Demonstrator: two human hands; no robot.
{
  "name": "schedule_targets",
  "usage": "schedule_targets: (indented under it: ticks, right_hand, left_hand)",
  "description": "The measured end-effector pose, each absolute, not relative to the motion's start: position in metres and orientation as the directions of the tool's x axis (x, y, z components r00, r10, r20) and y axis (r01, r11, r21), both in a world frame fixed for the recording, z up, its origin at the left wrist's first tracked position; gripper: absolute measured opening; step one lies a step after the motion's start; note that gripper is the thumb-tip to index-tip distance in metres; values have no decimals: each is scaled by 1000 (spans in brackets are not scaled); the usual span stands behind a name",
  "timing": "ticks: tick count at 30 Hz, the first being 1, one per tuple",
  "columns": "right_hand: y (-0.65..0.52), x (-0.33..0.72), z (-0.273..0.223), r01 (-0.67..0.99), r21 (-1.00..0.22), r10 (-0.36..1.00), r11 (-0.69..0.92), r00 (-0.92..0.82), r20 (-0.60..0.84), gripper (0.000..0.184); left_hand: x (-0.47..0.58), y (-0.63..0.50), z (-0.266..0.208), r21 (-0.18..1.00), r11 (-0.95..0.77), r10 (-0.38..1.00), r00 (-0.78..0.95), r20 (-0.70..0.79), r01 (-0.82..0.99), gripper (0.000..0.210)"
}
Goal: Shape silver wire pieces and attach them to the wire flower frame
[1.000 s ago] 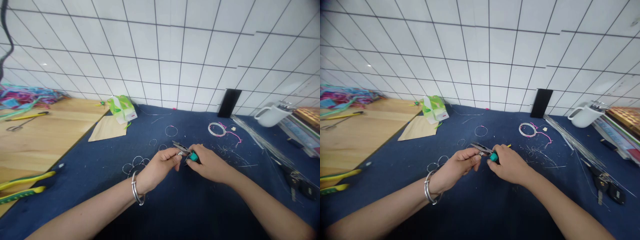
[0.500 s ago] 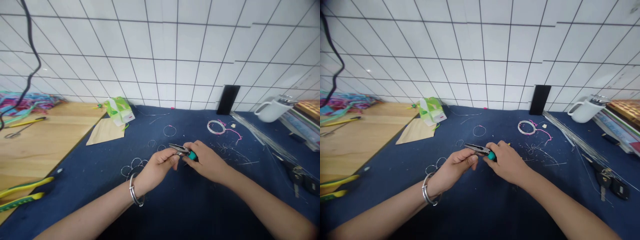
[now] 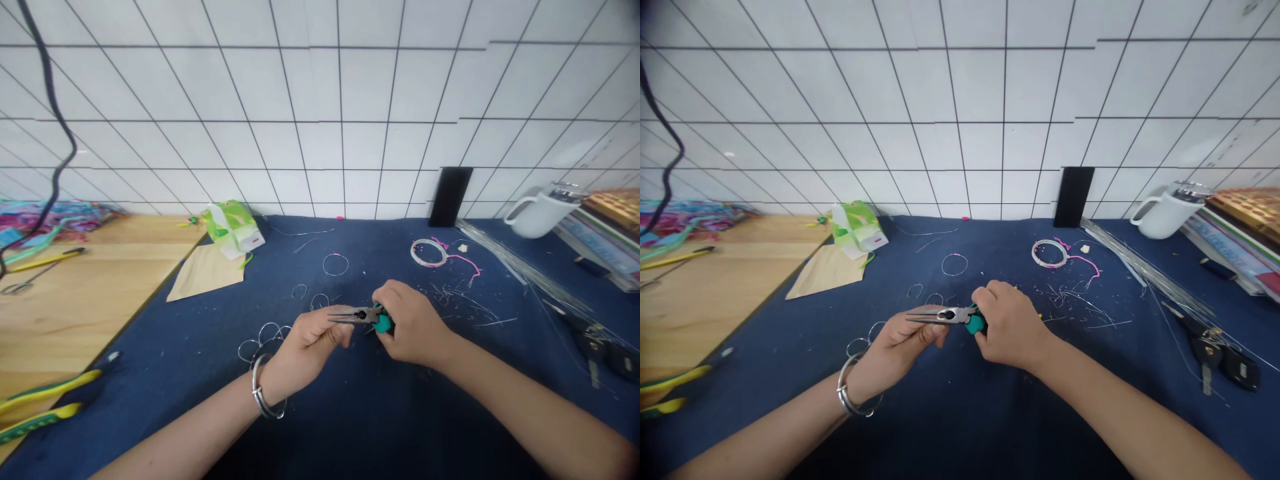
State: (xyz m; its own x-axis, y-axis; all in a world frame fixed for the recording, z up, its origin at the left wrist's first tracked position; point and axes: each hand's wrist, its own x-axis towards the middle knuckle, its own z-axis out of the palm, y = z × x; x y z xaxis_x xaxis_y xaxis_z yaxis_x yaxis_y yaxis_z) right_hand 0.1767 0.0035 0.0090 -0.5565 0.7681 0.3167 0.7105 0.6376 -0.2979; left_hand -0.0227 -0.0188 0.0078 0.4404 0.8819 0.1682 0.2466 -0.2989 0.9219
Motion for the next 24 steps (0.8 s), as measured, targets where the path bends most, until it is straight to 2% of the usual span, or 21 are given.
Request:
schedule_targets:
  ticks: [15, 24]
  right_hand:
    - [19, 181, -11, 751, -173, 762, 637, -581, 287, 17]
    - [13, 177, -8, 771, -199, 792, 605, -557, 249, 18]
  left_hand:
    - [-19, -11, -8, 922, -266, 871, 479, 106, 280, 30]
    - [-24, -10, -11, 881, -343, 861, 483, 157, 325, 28]
